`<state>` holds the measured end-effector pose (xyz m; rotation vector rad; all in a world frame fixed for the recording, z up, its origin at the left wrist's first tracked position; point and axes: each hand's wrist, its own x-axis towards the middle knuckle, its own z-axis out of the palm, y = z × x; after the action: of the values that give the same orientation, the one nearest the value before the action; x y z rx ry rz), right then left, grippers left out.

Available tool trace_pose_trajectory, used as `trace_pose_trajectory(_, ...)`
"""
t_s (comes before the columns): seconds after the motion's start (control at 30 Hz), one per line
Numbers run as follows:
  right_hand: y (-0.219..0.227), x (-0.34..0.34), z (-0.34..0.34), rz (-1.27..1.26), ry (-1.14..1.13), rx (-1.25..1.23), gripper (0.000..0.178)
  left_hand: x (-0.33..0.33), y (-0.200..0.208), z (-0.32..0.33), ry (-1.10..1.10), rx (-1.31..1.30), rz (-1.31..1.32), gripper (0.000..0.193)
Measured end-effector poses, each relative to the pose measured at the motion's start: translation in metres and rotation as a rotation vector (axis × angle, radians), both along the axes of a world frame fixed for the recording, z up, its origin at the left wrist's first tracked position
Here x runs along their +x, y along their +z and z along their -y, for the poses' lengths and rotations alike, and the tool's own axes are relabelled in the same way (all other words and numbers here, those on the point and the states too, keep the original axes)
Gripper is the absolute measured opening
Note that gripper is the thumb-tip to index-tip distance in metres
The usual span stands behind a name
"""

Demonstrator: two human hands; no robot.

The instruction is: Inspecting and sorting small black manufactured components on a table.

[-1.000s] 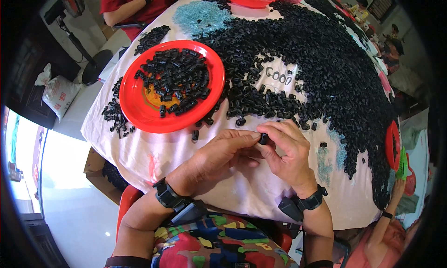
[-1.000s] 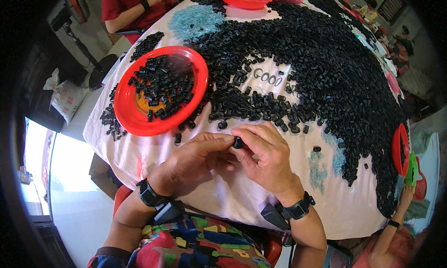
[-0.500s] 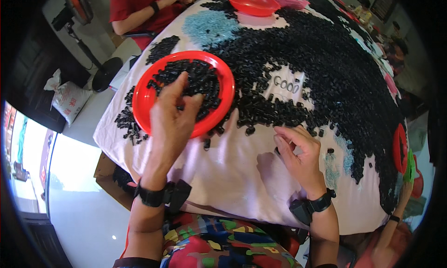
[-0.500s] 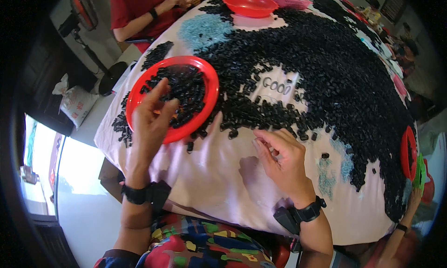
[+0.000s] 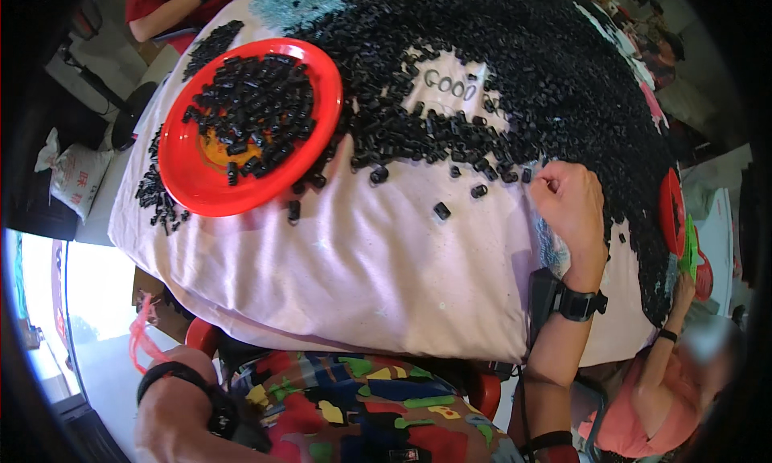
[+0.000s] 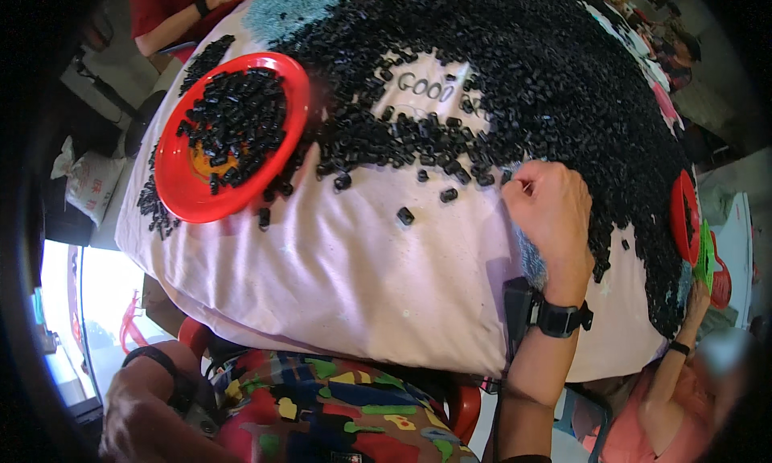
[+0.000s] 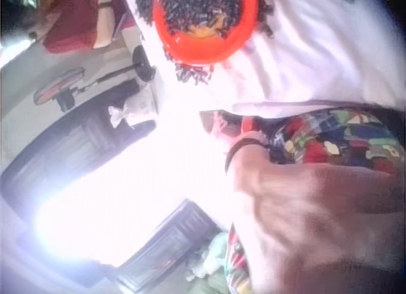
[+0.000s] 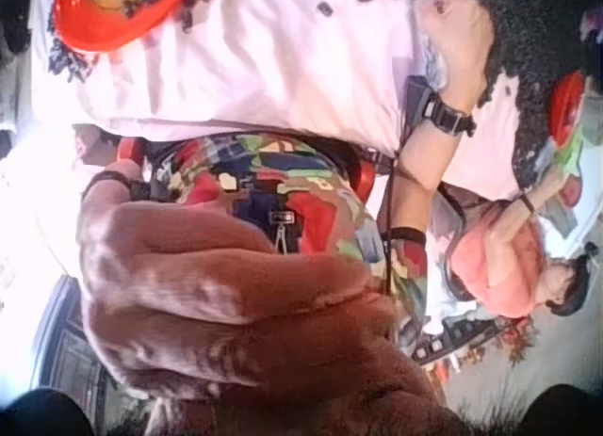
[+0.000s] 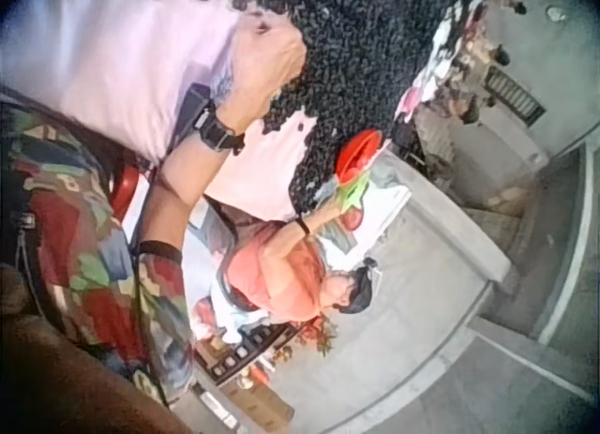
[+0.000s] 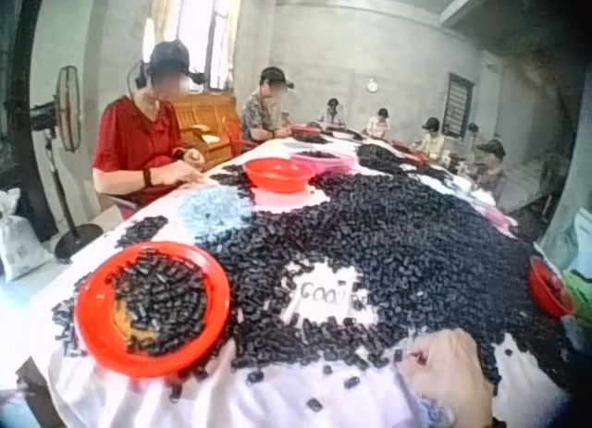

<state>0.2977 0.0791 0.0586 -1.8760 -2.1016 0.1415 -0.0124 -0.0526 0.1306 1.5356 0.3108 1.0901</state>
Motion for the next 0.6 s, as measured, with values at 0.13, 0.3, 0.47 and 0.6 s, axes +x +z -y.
trace_pose_trajectory(0.13, 0.009, 0.022, 0.000, 0.086, -0.069, -0.090, 0.022, -0.013, 0.001, 0.018, -0.014, 0.014, -0.019, 0.030)
trace_pose_trajectory(0.3, 0.010, 0.033, 0.001, 0.047, -0.067, -0.142, 0.024, -0.007, 0.009, 0.006, 0.005, 0.060, -0.073, 0.028)
trace_pose_trajectory(0.47, 0.002, 0.039, -0.004, -0.006, -0.060, -0.129, 0.022, -0.007, 0.019, 0.003, 0.061, 0.089, -0.139, 0.026)
trace_pose_trajectory(0.6, -0.003, 0.050, -0.011, -0.092, -0.035, -0.169, 0.021, 0.012, 0.028, -0.011, 0.086, 0.105, -0.190, 0.025)
